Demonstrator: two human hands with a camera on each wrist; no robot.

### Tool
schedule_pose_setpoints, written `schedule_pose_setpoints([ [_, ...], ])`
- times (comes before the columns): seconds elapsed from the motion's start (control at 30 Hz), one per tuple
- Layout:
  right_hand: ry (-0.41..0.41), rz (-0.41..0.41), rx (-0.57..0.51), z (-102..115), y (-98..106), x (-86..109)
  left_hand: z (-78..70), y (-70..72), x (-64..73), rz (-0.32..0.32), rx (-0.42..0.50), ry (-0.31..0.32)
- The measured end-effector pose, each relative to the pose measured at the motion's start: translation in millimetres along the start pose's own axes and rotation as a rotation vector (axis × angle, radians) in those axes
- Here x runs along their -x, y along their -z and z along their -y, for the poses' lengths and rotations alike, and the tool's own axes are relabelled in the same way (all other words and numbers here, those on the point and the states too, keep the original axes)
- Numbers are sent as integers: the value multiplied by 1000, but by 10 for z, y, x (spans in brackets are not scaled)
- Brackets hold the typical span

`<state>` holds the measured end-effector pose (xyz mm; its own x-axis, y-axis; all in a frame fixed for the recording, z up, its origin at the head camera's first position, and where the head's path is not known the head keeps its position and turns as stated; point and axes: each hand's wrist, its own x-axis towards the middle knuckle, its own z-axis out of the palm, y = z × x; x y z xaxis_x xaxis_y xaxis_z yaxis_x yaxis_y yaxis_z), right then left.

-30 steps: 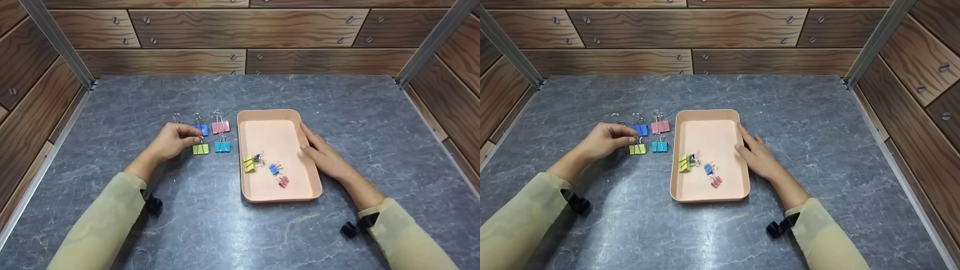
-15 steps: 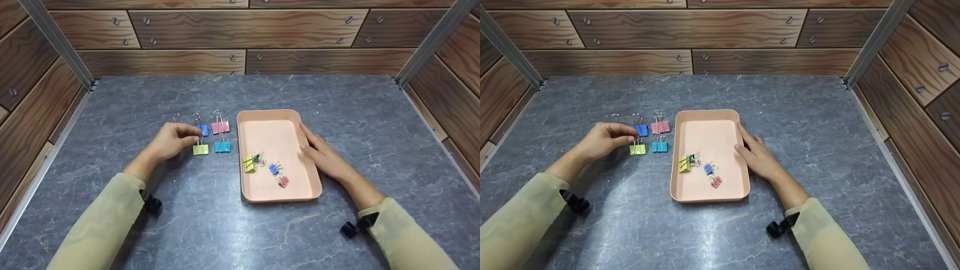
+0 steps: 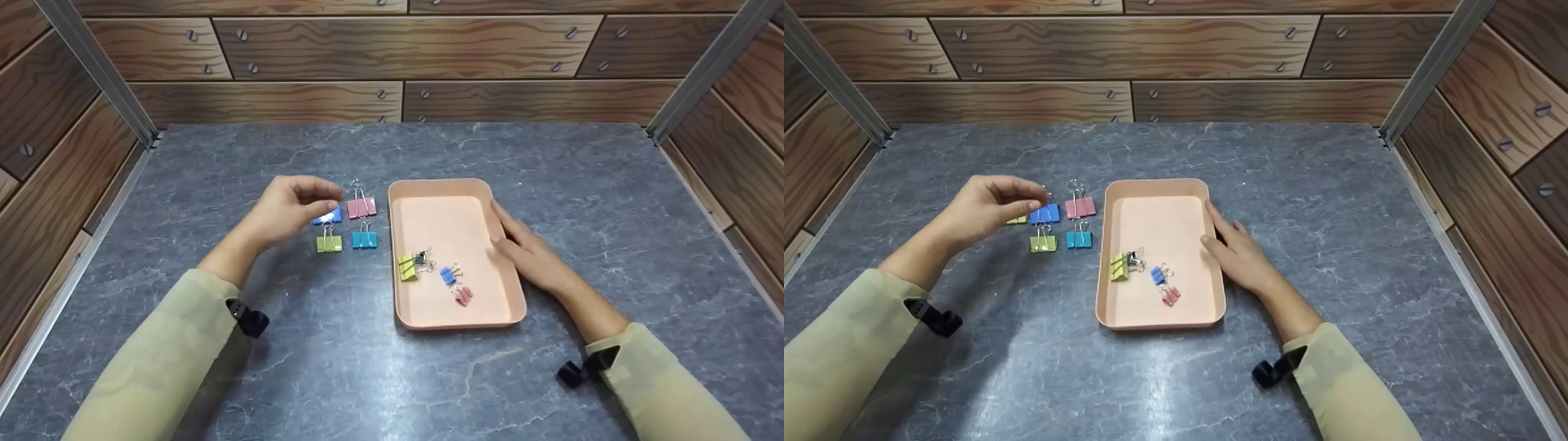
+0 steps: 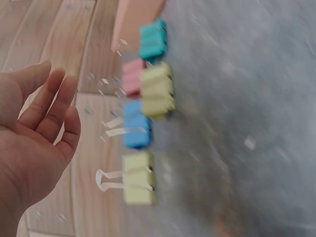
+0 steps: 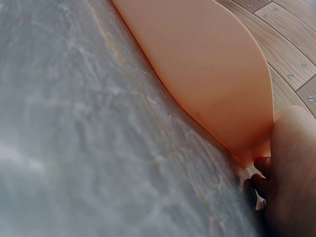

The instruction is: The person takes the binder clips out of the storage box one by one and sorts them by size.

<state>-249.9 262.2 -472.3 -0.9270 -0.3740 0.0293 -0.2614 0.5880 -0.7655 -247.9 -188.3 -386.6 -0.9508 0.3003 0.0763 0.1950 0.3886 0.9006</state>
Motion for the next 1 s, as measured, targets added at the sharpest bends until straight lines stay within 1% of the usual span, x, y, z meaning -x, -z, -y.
schedule_pose_setpoints([
  [0.13,10,-4,-4,-1,0,-6,-204,-121,-60,67,-30,-77],
  [0.23,14,-3,-10,-4,-3,-12,-328,-236,-106,128,-41,-129],
  [0.4,15,-4,-13,5,-3,-10,-475,-443,-188,240,-54,-186],
  [0.47,22,-7,-25,5,-10,-10,-506,-531,-224,289,-46,-186],
  [0.6,33,-8,-53,8,-18,-7,-514,-701,-305,367,-61,-173],
  [0.73,38,-4,-63,21,-11,-4,-465,-835,-376,435,-89,-157],
  [0.87,37,-5,-49,12,-9,-3,-404,-926,-427,496,-104,-142],
  [1.0,35,-7,-30,1,-3,-5,-352,-972,-459,528,-131,-139],
])
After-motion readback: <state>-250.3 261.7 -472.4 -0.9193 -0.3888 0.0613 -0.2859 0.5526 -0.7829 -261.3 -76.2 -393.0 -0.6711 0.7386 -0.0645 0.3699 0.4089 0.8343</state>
